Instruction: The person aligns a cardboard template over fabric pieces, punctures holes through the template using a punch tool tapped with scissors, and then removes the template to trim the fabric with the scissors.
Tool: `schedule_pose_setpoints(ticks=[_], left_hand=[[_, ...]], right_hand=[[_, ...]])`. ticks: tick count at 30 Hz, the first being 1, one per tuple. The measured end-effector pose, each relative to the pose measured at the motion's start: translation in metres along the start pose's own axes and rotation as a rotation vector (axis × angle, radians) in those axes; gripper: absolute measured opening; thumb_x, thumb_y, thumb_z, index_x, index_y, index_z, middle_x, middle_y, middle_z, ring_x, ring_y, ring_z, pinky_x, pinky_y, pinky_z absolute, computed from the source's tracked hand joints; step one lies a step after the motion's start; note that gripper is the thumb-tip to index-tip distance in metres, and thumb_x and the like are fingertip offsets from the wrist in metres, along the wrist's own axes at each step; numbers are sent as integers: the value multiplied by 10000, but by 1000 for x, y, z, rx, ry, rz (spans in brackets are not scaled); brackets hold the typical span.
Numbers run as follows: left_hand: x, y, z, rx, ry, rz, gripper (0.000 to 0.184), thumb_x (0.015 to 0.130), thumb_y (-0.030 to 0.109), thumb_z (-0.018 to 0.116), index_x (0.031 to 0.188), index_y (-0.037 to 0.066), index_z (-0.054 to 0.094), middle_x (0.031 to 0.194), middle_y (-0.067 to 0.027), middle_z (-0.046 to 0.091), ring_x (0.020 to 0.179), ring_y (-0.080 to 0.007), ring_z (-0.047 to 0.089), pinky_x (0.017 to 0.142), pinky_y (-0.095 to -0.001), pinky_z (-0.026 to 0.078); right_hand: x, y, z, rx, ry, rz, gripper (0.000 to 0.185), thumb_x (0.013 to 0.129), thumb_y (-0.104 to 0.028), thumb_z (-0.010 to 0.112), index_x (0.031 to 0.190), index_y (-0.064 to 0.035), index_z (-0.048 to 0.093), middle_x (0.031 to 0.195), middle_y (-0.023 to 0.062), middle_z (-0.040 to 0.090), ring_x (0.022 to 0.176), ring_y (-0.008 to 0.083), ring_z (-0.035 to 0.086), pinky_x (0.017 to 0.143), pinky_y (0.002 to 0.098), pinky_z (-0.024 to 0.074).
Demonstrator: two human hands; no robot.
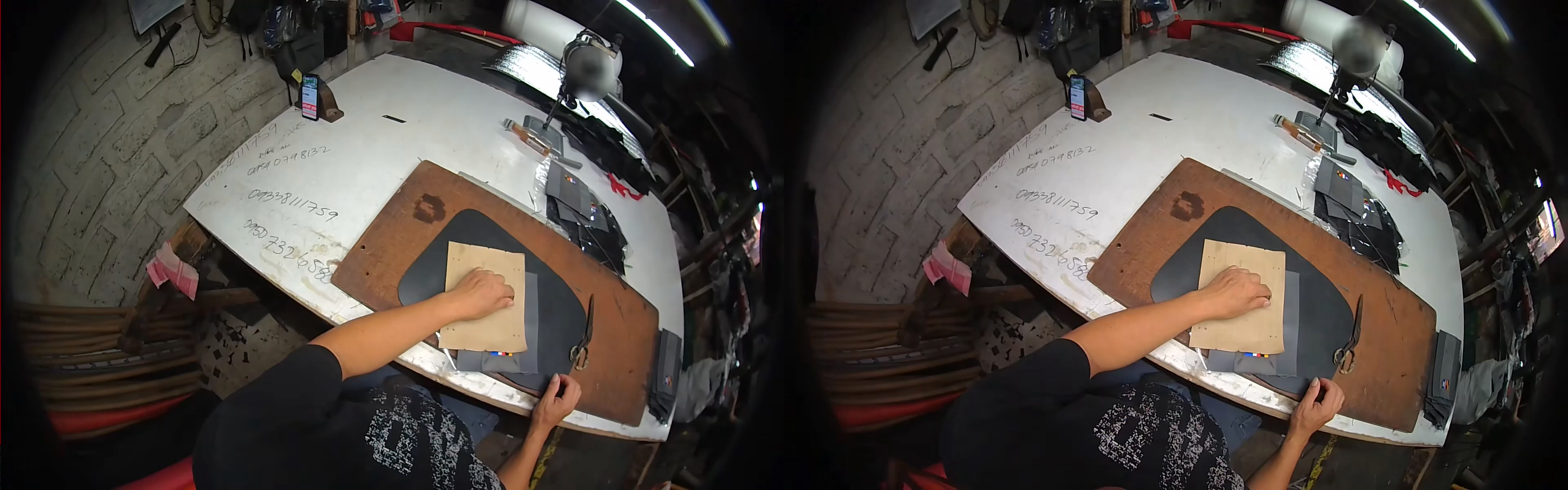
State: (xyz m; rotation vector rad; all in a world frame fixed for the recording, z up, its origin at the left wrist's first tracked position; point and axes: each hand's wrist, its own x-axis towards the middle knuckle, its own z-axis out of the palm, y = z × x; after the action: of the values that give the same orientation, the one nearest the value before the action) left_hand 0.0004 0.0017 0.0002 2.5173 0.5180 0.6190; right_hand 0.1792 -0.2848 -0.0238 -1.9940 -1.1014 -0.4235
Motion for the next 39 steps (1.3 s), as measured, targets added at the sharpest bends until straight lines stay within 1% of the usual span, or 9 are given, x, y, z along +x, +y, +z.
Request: schedule_pose_setpoints(ticks=[7, 10, 13, 18, 21, 28, 32, 34, 39], left_hand=[[-2, 0, 1, -7, 34, 13, 259, 972, 341, 629, 1006, 124, 766, 923, -139, 708, 952, -348, 680, 892, -487, 500], [1, -4, 2, 4, 8, 34, 259, 973, 338, 622, 1004, 125, 766, 900, -132, 709, 929, -354, 684, 873, -487, 512], [2, -4, 3, -30, 48, 24, 258, 975, 330, 616, 1009, 122, 765, 915, -127, 718, 938, -344, 688, 865, -476, 524], [4, -7, 6, -92, 188, 43, 274, 969, 322, 637, 954, 79, 762, 904, -139, 731, 878, -356, 693, 796, -454, 544], [1, 4, -1, -76, 148, -26, 288, 971, 322, 643, 928, 60, 757, 875, -144, 727, 840, -366, 689, 765, -453, 541], [9, 9, -8, -26, -13, -95, 309, 983, 311, 632, 950, 27, 749, 882, -172, 726, 853, -379, 688, 816, -478, 529], [17, 15, -20, -102, -159, -160, 309, 993, 305, 625, 983, 25, 754, 898, -197, 729, 889, -394, 687, 845, -472, 528], [22, 10, -25, -158, -187, -150, 309, 998, 299, 620, 995, 21, 756, 903, -209, 728, 895, -401, 686, 849, -469, 527], [22, -1, -28, -252, -138, -131, 296, 998, 294, 620, 993, 31, 757, 901, -204, 727, 870, -393, 687, 814, -469, 526]], right_hand=[[1, 0, 1, -4, -9, -1, 131, 955, -120, 687, 971, 7, 662, 956, 151, 650, 944, 346, 592, 864, 449, 460], [1, 0, 1, 6, -2, -24, 121, 945, -112, 697, 969, 3, 668, 953, 151, 653, 936, 343, 597, 854, 445, 467], [0, 5, 1, -2, 27, -27, 104, 918, -107, 721, 958, -20, 681, 948, 143, 664, 922, 336, 608, 844, 437, 477], [5, -6, 0, -14, 31, -17, 99, 902, -103, 732, 941, -34, 674, 952, 125, 676, 934, 338, 611, 861, 436, 460], [2, -7, -4, -22, 28, -15, 101, 910, -115, 729, 937, -32, 677, 955, 119, 677, 934, 333, 611, 865, 435, 456], [4, -10, -1, -21, 54, 12, 102, 919, -110, 715, 937, -17, 680, 953, 142, 671, 925, 338, 609, 861, 432, 469], [3, -10, -3, -76, 48, 25, 100, 923, -107, 708, 936, -12, 678, 950, 149, 667, 927, 345, 607, 852, 434, 478], [5, -12, -3, -93, 39, 28, 99, 925, -105, 703, 936, -10, 674, 949, 151, 664, 931, 348, 605, 850, 433, 478], [6, -18, -2, -124, 21, 14, 141, 927, -144, 694, 959, -10, 665, 965, 164, 650, 943, 364, 599, 862, 442, 474]])
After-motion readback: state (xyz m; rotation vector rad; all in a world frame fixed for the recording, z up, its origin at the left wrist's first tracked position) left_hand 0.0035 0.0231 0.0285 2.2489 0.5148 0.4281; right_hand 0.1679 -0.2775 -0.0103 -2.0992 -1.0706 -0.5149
